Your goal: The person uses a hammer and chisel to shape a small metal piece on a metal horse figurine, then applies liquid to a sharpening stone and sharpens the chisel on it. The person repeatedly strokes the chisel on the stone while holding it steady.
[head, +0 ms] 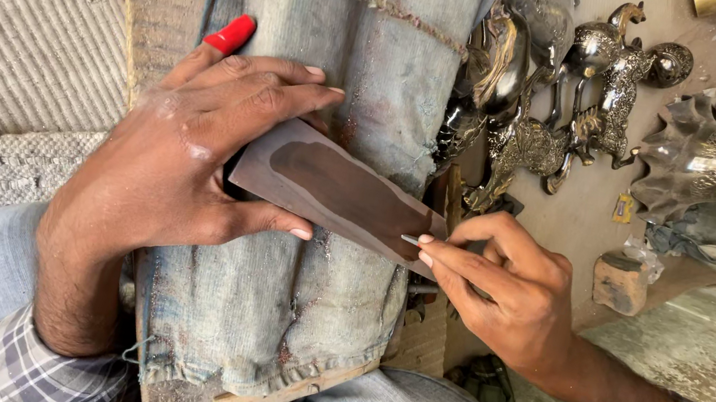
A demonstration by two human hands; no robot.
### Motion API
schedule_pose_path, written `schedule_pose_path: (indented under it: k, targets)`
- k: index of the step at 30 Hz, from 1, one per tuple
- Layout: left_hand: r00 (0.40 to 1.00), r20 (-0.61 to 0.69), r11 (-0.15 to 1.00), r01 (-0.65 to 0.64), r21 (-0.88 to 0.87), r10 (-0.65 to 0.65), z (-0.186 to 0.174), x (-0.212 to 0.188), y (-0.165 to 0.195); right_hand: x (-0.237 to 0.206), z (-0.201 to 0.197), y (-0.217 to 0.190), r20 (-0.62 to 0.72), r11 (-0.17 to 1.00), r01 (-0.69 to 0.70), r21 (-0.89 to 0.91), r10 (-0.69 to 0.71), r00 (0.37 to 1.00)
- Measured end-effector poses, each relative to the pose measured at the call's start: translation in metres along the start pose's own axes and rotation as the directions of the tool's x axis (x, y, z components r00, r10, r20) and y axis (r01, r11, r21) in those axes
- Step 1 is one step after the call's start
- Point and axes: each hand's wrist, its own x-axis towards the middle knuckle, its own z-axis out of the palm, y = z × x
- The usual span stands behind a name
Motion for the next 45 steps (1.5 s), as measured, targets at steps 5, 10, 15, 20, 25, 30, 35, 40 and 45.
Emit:
schedule_pose_path:
  k: [5,10,15,20,25,30,35,40,45]
  targets:
    - [1.0,-0.009,1.0,-0.02,-0.005,0.02,-0.003,0.003,0.002,0.001,0.0,-0.003,0.001,1.0,-0.007,0.014,0.007,1.0]
    - [0.999,-0.012,0.999,-0.032,-0.013,0.032,-0.004,0.002,0.001,0.002,0.004,-0.004,-0.01,1.0,0.001,0.004,-0.001,1.0]
    - [0.999,-0.022,0.999,-0.034,0.007,0.034,-0.003,0.001,0.0,0.004,0.002,-0.006,-0.006,0.989,0.104,-0.109,-0.106,0.994]
    - [1.0,-0.003,1.0,-0.014,0.002,0.014,-0.003,0.002,0.001,0.008,-0.002,-0.007,0.016,0.98,0.141,-0.138,-0.14,0.99]
    - [1.0,-0.005,1.0,0.009,0.009,-0.009,-0.001,0.0,0.001,0.004,-0.002,-0.001,0.026,0.972,0.194,-0.129,-0.193,0.981]
    - [1.0,-0.01,1.0,-0.004,0.021,0.004,0.0,-0.001,0.002,-0.004,-0.005,-0.003,-0.001,0.977,0.177,-0.116,-0.179,0.984]
    - [1.0,-0.005,1.0,0.003,0.031,-0.003,-0.002,0.001,0.006,0.011,0.0,-0.01,-0.062,0.98,0.193,-0.051,-0.195,0.979]
    - [1.0,0.007,0.999,-0.01,0.044,0.009,-0.002,-0.008,0.01,0.016,0.021,-0.006,-0.075,0.934,0.322,-0.158,-0.336,0.939]
    - [0.998,-0.03,0.997,-0.057,0.059,0.059,0.007,-0.017,0.011,-0.013,0.019,-0.012,-0.099,0.968,0.218,-0.121,-0.23,0.968]
